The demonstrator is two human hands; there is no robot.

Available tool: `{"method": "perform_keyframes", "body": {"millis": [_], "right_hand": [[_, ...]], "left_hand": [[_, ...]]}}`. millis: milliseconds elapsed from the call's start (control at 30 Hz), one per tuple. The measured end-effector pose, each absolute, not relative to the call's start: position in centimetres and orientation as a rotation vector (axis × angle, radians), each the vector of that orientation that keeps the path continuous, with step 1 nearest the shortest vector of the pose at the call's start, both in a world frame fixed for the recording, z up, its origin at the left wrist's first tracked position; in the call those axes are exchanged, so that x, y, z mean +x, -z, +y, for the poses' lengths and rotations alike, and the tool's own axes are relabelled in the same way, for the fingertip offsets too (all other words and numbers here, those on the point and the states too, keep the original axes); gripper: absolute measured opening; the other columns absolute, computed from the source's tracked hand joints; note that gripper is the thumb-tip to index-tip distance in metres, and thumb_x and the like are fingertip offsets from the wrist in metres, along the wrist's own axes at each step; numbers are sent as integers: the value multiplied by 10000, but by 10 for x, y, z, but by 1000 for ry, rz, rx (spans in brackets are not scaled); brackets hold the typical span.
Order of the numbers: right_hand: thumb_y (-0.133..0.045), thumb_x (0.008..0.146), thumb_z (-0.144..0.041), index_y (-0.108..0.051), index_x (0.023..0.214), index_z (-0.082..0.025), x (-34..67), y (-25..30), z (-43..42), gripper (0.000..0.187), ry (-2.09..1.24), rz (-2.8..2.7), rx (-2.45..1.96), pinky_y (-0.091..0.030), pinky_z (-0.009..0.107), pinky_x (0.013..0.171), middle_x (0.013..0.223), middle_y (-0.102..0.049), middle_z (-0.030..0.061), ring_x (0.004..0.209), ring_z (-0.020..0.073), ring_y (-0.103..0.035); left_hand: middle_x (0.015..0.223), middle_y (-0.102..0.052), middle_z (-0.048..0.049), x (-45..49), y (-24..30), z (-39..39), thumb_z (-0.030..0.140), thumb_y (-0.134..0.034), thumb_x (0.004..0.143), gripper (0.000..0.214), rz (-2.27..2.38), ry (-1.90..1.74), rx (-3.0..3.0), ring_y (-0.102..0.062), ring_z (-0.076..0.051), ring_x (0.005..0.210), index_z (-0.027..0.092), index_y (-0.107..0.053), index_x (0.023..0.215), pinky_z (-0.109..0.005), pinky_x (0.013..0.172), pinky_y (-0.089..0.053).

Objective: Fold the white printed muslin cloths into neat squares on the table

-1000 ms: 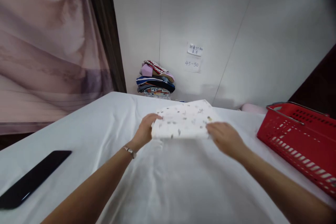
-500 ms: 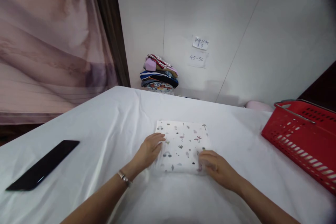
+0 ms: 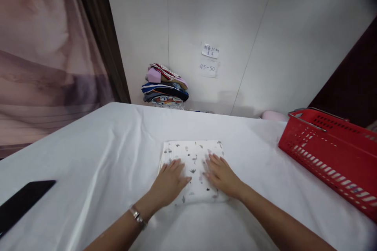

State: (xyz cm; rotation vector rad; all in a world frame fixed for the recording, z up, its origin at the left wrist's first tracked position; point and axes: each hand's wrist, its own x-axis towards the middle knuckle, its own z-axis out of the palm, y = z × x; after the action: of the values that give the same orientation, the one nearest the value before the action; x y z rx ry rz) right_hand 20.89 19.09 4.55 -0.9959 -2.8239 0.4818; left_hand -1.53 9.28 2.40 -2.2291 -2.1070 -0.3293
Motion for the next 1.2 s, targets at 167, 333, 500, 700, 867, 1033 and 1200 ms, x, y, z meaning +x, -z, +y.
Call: {"method": "perform_keyframes", "body": {"millis": [167, 333, 500, 700, 867, 1033, 1200], "right_hand": [[-287, 903, -502, -280, 1408, -125, 178, -51, 230, 630, -221, -2665, -1156, -34, 429, 1102, 1513, -106, 99, 1387, 235, -14], [-254, 892, -540, -224, 1423, -99, 172, -13, 258, 691, -326, -2659, -1467, -58, 454, 1089, 1504, -144, 114, 1384, 238, -58], [-238, 887, -551, -213, 1428, -110, 175, -3, 261, 699, -311, -2650, -1462, -43, 447, 1090, 1509, -127, 94, 1385, 226, -40], [-270, 879, -548, -241, 1419, -120, 170, -23, 259, 690, -325, -2696, -1485, -32, 488, 1078, 1510, -107, 114, 1384, 261, -26], [-232, 890, -552, -190, 1437, -138, 142, -39, 247, 688, -189, -2726, -1135, 27, 439, 1091, 1516, -81, 82, 1388, 220, 21], [-192, 900, -538, -229, 1426, -118, 118, -25, 246, 675, -320, -2826, -1024, -20, 441, 1089, 1500, -166, 107, 1383, 236, -80], [-189, 899, -551, -213, 1431, -131, 120, -10, 250, 679, -347, -2822, -1012, -14, 433, 1088, 1501, -171, 98, 1381, 229, -85]], "left_hand": [[1443, -315, -124, -20, -33, 144, 527, -324, 877, 609, -2215, 319, -1977, -228, -287, 1349, 134, -419, 1332, -506, 1086, -157], [1463, -273, -108, -33, -5, 155, 531, -278, 879, 651, -2318, 295, -1942, -202, -273, 1358, 113, -348, 1373, -505, 1091, -140], [1460, -285, -106, -33, 1, 152, 532, -276, 879, 644, -2282, 309, -1941, -195, -276, 1360, 127, -346, 1374, -508, 1089, -131], [1458, -289, -106, -33, 1, 153, 528, -276, 879, 639, -2278, 301, -1932, -207, -274, 1357, 130, -351, 1374, -509, 1087, -140], [1449, -306, -110, -32, 2, 152, 517, -285, 881, 628, -2251, 304, -1915, -222, -277, 1352, 129, -361, 1369, -516, 1083, -157], [1419, -361, -123, -31, 2, 151, 470, -342, 874, 580, -2193, 358, -1897, -281, -294, 1327, 141, -403, 1349, -523, 1065, -214], [1416, -366, -117, -31, -1, 150, 420, -337, 881, 546, -2184, 354, -1921, -291, -284, 1324, 142, -405, 1346, -523, 1061, -226]]}}
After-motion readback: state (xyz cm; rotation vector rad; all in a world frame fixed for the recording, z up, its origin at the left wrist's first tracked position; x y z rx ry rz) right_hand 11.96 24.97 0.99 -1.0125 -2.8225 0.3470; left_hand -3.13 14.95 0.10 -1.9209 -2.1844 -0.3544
